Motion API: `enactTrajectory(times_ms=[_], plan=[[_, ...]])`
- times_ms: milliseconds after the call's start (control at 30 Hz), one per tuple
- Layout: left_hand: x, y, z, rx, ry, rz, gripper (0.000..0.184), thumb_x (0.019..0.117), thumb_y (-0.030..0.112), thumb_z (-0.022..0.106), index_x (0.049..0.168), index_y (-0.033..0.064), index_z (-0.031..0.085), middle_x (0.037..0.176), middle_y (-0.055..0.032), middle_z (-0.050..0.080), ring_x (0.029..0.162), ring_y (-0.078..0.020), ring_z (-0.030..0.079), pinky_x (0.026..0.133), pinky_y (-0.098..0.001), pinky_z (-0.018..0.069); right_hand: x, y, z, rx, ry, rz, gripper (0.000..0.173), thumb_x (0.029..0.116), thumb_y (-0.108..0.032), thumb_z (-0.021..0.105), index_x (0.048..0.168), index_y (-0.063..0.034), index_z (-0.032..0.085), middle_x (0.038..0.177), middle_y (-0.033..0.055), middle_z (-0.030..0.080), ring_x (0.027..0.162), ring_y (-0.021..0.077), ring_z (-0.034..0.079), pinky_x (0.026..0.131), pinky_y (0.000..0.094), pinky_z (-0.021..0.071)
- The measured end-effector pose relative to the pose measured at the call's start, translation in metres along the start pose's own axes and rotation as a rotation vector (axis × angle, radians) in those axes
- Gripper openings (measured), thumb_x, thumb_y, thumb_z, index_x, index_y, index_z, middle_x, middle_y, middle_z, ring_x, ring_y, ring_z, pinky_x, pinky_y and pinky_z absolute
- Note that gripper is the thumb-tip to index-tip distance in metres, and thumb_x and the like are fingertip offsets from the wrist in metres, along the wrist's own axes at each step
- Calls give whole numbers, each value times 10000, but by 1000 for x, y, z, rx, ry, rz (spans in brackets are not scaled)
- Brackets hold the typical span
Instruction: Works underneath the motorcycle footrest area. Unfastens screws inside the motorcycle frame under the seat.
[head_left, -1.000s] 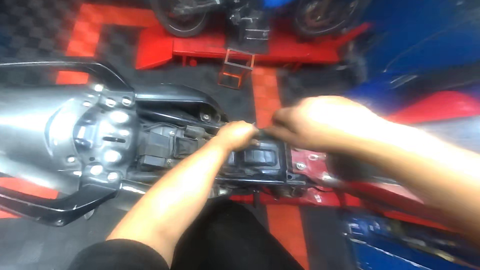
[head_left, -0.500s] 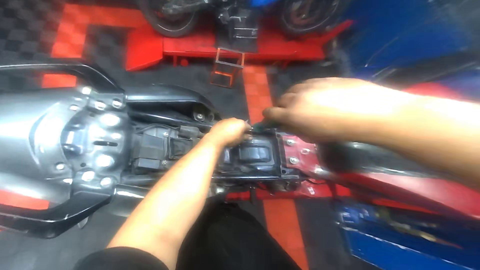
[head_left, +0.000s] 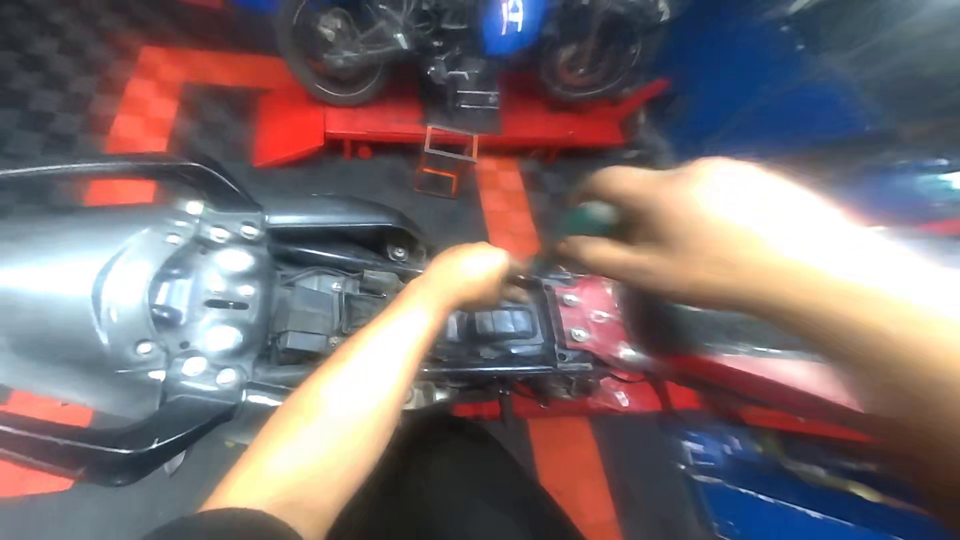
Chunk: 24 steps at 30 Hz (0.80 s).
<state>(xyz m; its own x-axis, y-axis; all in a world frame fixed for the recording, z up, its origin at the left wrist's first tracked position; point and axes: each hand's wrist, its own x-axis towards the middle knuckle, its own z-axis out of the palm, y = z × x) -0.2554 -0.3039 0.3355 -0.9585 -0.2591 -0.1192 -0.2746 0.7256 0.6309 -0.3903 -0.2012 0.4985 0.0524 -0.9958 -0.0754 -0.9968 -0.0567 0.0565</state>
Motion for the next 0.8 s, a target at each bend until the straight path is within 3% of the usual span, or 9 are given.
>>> enactTrajectory(times_ms=[67,200,500,800], plan=[[-13,19,1,-33,-37,68,310,1004,443,639,1043,163,767,928,-40,745,897,-225,715,817,-544,577,-25,-1,-8,56,75,5,339,900,-490,574,1114,-243,665,641,-44,578,524,176,573,447,457,431],[-13,22,25,29,-124,36,284,987,447,658,1005,182,755,894,-41,732,884,-247,709,793,-572,566,-51,-5,24,158,45,46,296,890,-420,624,1127,-249,666,639,-88,585,507,111,563,435,395,458],[-2,19,45,88,-272,0,285,989,445,658,1019,181,760,941,-53,740,935,-268,708,825,-587,558,-65,6,67,233,-17,95,344,906,-441,599,1203,-279,663,675,-120,611,531,64,574,473,356,495],[0,13,53,117,-290,-3,294,969,473,673,986,191,754,921,-44,734,924,-262,707,810,-586,560,-65,7,73,239,-22,53,360,905,-432,622,1215,-255,665,707,-118,636,544,59,587,495,348,518]])
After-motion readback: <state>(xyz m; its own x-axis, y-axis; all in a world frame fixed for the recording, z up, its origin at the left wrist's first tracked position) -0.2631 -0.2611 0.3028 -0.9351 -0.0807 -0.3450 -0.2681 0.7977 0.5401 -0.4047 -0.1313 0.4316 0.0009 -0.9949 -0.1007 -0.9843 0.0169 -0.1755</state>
